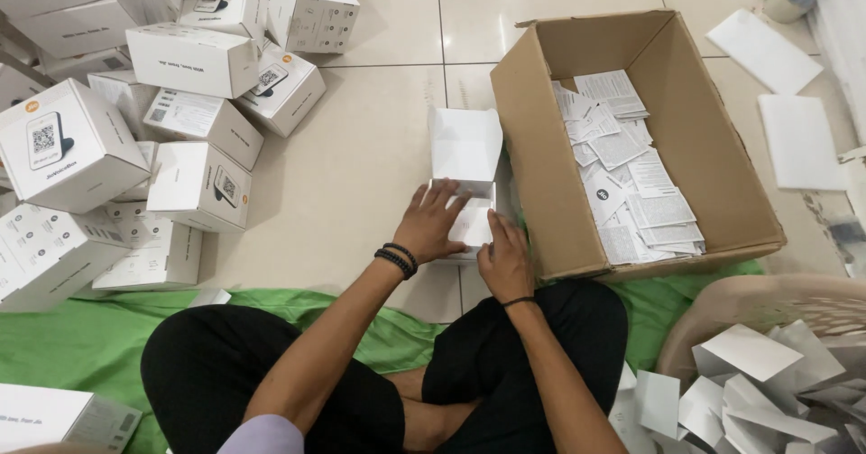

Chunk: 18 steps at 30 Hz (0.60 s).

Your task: The person packs instruction manuals or QR code cards into small white electronic device boxes.

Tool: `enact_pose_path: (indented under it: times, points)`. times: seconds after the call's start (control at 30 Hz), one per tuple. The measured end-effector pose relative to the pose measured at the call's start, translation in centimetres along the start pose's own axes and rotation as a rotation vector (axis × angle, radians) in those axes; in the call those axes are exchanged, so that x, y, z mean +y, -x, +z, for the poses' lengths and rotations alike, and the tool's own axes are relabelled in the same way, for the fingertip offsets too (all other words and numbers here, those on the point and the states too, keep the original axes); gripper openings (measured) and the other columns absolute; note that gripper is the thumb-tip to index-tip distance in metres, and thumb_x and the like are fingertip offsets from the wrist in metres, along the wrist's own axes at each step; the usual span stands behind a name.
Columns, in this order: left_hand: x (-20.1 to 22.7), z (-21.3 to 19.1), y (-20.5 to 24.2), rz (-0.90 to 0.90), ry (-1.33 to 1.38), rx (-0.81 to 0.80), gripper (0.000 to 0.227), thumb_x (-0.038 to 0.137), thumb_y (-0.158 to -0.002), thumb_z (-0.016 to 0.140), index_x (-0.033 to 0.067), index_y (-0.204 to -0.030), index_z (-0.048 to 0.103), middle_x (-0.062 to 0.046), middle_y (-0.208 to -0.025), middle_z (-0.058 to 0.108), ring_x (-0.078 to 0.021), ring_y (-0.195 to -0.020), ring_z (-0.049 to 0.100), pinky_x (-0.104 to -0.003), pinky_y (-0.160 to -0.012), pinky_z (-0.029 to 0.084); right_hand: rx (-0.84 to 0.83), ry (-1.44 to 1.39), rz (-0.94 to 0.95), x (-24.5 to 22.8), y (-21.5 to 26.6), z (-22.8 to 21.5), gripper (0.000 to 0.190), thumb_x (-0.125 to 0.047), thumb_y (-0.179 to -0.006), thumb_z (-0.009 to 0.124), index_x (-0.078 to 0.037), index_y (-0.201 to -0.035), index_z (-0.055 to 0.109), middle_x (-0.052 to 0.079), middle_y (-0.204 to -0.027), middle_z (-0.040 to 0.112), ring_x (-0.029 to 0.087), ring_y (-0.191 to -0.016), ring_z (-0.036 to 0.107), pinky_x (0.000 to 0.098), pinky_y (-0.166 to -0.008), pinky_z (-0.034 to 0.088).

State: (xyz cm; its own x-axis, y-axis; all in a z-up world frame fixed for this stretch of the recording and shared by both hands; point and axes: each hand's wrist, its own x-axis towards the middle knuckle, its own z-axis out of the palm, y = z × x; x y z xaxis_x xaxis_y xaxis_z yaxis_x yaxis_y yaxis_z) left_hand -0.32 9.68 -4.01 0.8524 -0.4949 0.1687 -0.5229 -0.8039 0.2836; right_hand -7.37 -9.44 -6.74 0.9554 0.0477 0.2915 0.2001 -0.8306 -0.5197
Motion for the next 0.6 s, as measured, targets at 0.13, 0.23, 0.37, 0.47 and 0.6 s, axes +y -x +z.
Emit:
enact_pose_path:
  times: [0.13,0.23,0.37,0.47,0.6]
  points:
    - [-1.1,4.2,-2.0,0.099,0.11,-0.269,0.083,0.052,-0.076,0.084,0.0198,-0.145,0.053,-0.008,-0.139,0.059,-0.0316,-0.131,0.055,-0.053,-0.114,0.04,0.009,-0.161,-0.014,1.9,0.6,2.3,0.071,-0.008,-0.083,0.066,-0.006,-0.15,0.044,0.022,-0.144,0.055,0.042,-0.132,0.051,0.0466,-0.111,0.043]
    - [0.2,2.4,-3.0,0.032,0.029,-0.398,0.079,0.053,-0.071,0.087,0.023,-0.138,0.057,-0.009,-0.133,0.061,-0.0307,-0.127,0.057,-0.053,-0.107,0.043,-0.026,-0.322,0.095,4.7,1.4,4.9,0.086,-0.008,-0.078,0.068,-0.006,-0.155,0.031,0.023,-0.146,0.049,0.042,-0.136,0.048,0.0459,-0.111,0.04]
    - [0.9,2.0,-3.8,-0.029,-0.008,-0.444,0.09,0.051,-0.064,0.091,0.0233,-0.142,0.053,-0.011,-0.133,0.06,-0.0322,-0.129,0.056,-0.056,-0.104,0.044,-0.2,-0.332,0.267,5.3,1.4,5.7,0.093,-0.006,-0.081,0.066,-0.013,-0.162,0.02,0.023,-0.154,0.041,0.041,-0.138,0.045,0.0456,-0.112,0.04]
    - [0.1,2.3,-4.5,-0.062,0.102,-0.482,0.098,0.049,-0.059,0.094,0.0231,-0.143,0.05,-0.014,-0.137,0.055,-0.034,-0.132,0.052,-0.057,-0.104,0.042,-0.194,-0.333,0.234,4.9,1.4,5.6,0.093,-0.005,-0.081,0.063,-0.014,-0.163,0.019,0.023,-0.155,0.041,0.042,-0.139,0.045,0.0456,-0.112,0.041]
    - [-1.1,3.1,-4.7,-0.068,0.213,-0.694,0.1,0.052,-0.059,0.095,0.0247,-0.145,0.049,-0.017,-0.139,0.053,-0.0379,-0.131,0.052,-0.052,-0.109,0.043,-0.289,-0.325,0.345,3.9,1.3,4.9,0.091,-0.008,-0.084,0.061,-0.017,-0.163,0.016,0.022,-0.155,0.041,0.04,-0.135,0.05,0.0449,-0.111,0.042]
